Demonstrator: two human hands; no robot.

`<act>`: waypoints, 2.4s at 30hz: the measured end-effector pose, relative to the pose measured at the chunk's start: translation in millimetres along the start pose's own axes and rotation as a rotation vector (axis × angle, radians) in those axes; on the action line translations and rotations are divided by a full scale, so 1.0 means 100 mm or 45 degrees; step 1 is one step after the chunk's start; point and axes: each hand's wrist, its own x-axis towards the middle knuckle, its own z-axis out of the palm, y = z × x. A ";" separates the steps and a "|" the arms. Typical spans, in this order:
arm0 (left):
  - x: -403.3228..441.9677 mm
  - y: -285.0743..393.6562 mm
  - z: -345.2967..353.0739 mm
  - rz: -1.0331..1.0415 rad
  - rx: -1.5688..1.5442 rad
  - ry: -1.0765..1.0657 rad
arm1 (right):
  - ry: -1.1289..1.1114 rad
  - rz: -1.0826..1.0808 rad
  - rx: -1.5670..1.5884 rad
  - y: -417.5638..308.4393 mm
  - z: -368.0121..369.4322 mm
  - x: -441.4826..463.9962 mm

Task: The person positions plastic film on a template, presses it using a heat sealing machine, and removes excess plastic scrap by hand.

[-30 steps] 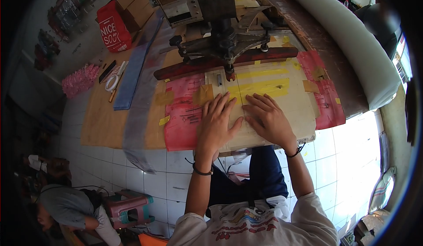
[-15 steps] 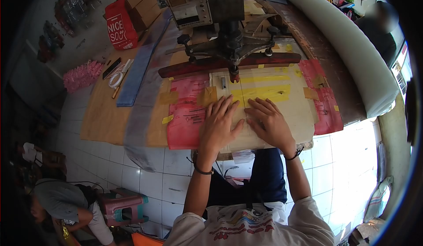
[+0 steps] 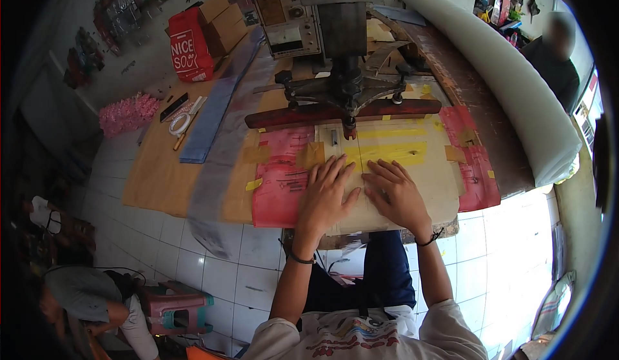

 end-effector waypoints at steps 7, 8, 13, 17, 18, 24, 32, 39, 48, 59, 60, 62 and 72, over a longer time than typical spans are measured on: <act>0.00 0.00 0.00 0.015 0.015 0.004 | 0.017 -0.006 0.009 0.04 0.04 -0.01; 0.00 0.00 0.00 0.016 0.016 0.004 | 0.020 -0.002 0.014 0.03 0.04 -0.02; -0.01 0.01 0.00 0.003 0.013 0.009 | 0.027 -0.011 0.000 0.02 0.02 0.00; -0.01 0.01 0.01 -0.002 0.014 0.009 | 0.031 -0.009 0.003 0.01 0.02 -0.01; -0.01 0.01 0.00 -0.005 0.015 0.007 | 0.032 -0.005 0.005 0.00 0.02 -0.01; -0.01 0.00 0.00 0.021 0.066 0.020 | 0.037 0.004 0.017 0.02 0.03 0.01; -0.04 0.00 0.02 0.053 0.096 0.021 | 0.024 -0.014 0.007 0.04 0.03 -0.03; -0.03 0.04 -0.02 0.063 0.025 0.117 | 0.020 -0.036 0.006 0.08 0.03 -0.02; -0.31 0.13 0.05 0.073 0.197 0.152 | 0.062 -0.043 -0.018 0.07 0.08 -0.06; -0.64 0.17 0.34 -0.051 0.147 0.362 | 0.504 0.106 0.010 -0.07 0.07 -0.29; -0.69 0.17 0.37 -0.070 0.158 0.388 | 0.499 0.098 -0.044 -0.10 0.12 -0.33; -0.88 0.20 0.49 -0.115 0.166 0.421 | 0.483 0.089 -0.124 -0.16 0.19 -0.44; -1.27 -0.11 1.24 0.055 0.162 0.821 | 0.449 0.225 -0.311 -0.24 0.50 -0.75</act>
